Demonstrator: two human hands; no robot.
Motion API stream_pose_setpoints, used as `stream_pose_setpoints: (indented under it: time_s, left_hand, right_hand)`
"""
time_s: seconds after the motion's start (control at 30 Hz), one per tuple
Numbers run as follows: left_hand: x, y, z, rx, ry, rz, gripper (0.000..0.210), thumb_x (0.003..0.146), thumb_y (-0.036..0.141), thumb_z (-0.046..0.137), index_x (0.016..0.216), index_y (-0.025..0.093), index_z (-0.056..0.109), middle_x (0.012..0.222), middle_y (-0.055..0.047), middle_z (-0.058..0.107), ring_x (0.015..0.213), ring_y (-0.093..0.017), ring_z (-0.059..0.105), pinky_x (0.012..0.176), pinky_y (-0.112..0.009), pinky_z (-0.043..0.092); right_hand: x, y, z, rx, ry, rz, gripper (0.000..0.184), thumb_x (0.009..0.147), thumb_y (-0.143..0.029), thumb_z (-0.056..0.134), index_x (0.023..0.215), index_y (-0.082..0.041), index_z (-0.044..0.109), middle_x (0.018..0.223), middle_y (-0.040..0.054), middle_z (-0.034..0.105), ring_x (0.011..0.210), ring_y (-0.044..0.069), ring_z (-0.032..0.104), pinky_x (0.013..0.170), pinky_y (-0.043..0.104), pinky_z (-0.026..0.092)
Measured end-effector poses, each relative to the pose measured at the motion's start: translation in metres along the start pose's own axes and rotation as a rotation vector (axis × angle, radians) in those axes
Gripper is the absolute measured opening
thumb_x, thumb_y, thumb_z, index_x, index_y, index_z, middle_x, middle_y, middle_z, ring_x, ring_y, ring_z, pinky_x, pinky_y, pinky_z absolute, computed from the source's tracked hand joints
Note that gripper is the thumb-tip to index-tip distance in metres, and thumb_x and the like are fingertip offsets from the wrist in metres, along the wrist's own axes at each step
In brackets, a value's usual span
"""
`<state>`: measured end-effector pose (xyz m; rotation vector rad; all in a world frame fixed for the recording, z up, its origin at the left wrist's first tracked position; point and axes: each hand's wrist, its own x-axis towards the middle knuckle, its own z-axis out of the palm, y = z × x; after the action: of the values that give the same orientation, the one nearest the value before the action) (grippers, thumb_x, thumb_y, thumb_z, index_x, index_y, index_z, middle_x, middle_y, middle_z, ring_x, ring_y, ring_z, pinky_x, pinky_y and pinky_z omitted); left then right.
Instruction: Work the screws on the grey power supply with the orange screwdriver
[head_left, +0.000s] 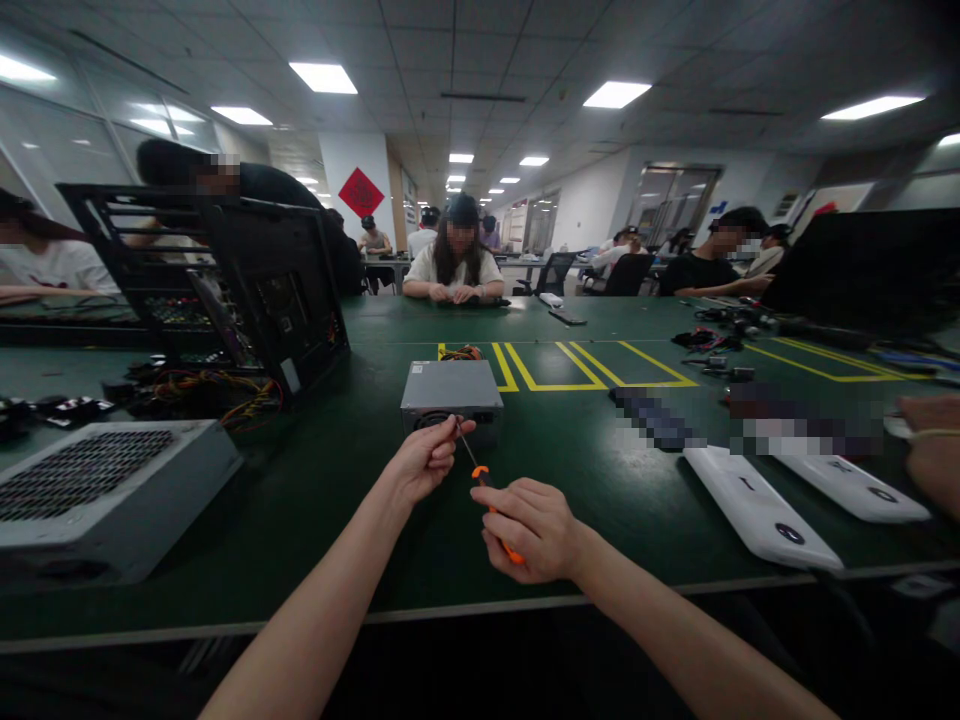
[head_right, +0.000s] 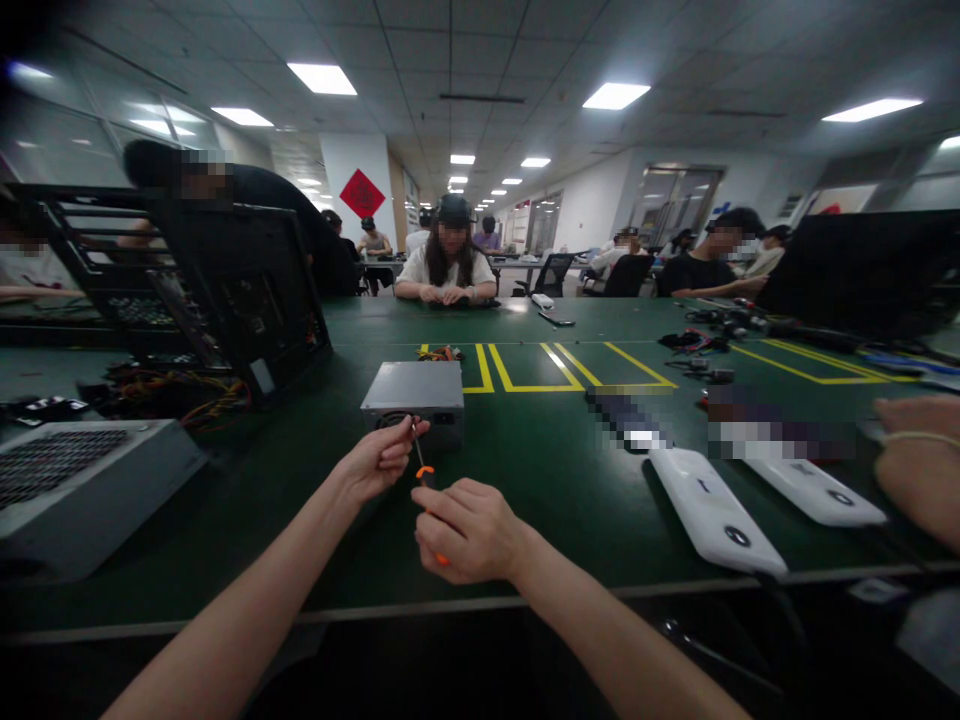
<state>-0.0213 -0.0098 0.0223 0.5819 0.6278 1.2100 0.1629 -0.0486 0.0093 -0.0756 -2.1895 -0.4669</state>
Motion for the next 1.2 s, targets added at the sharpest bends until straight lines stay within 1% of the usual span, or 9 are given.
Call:
stream_pose_setpoints:
  time_s: [0.27,0.47,0.63,0.83,0.97,1.1,1.2]
  left_hand:
    - [-0.0015,0.0013,0.0037,-0.022,0.023,-0.016,0.012,0.084,0.015,0.048,0.075,0.008,0.053,0.079,-0.005,0.062,0.033,0.005,0.027,0.026,-0.006,0.022]
    - [-0.0008,0.0018,0.0039,-0.033,0.038,-0.044,0.011,0.083,0.017,0.050,0.075,0.009,0.051,0.065,-0.001,0.057,0.033,0.003,0.027,0.025,-0.007,0.020]
    - [0.0019,0.0008,0.0014,-0.024,0.047,-0.046,0.013,0.083,0.018,0.051,0.074,0.009,0.052,0.059,0.002,0.051,0.033,0.003,0.027,0.025,-0.007,0.020]
    - [0.0033,-0.0002,0.0011,-0.005,0.060,-0.018,0.015,0.084,0.017,0.048,0.072,0.008,0.052,0.070,-0.002,0.058,0.034,0.004,0.028,0.025,-0.007,0.020]
    - [0.0037,-0.0015,0.0016,0.037,0.082,0.018,0.014,0.082,0.017,0.051,0.071,0.008,0.054,0.067,-0.001,0.057,0.035,0.003,0.029,0.025,-0.007,0.020]
    - [0.0038,-0.0035,0.0014,0.116,0.113,0.066,0.015,0.080,0.018,0.054,0.069,0.007,0.055,0.068,-0.003,0.058,0.036,0.003,0.031,0.027,-0.008,0.021]
    - [0.0037,-0.0043,0.0011,0.153,0.122,0.073,0.015,0.079,0.019,0.055,0.069,0.007,0.056,0.069,-0.004,0.059,0.037,0.002,0.032,0.028,-0.009,0.021]
  right_hand:
    - [0.0015,0.0001,0.0006,-0.040,-0.022,0.002,0.011,0.075,-0.017,0.049,0.087,-0.017,0.050,0.094,0.0090,0.066,0.066,0.013,0.058,0.056,0.026,0.046]
    - [0.0027,-0.0004,0.0013,-0.051,-0.040,-0.006,0.011,0.073,-0.017,0.051,0.084,-0.015,0.053,0.093,0.0101,0.065,0.066,0.014,0.058,0.057,0.028,0.044]
    - [0.0038,-0.0009,0.0019,-0.071,-0.073,-0.003,0.010,0.073,-0.018,0.050,0.081,-0.015,0.054,0.093,0.0090,0.066,0.064,0.015,0.056,0.057,0.029,0.043]
    - [0.0043,-0.0017,0.0019,-0.103,-0.125,0.004,0.009,0.075,-0.020,0.048,0.080,-0.016,0.055,0.093,0.0068,0.066,0.062,0.014,0.054,0.057,0.030,0.042]
    - [0.0037,-0.0021,0.0019,-0.105,-0.140,0.002,0.010,0.076,-0.021,0.048,0.080,-0.016,0.055,0.093,0.0067,0.066,0.062,0.014,0.053,0.057,0.030,0.041]
    - [0.0035,-0.0023,0.0022,-0.094,-0.145,0.009,0.010,0.076,-0.021,0.047,0.081,-0.016,0.055,0.093,0.0070,0.066,0.064,0.014,0.054,0.058,0.030,0.041]
    - [0.0037,-0.0023,0.0021,-0.088,-0.142,0.009,0.010,0.076,-0.021,0.047,0.081,-0.016,0.055,0.092,0.0066,0.066,0.063,0.014,0.054,0.057,0.030,0.041]
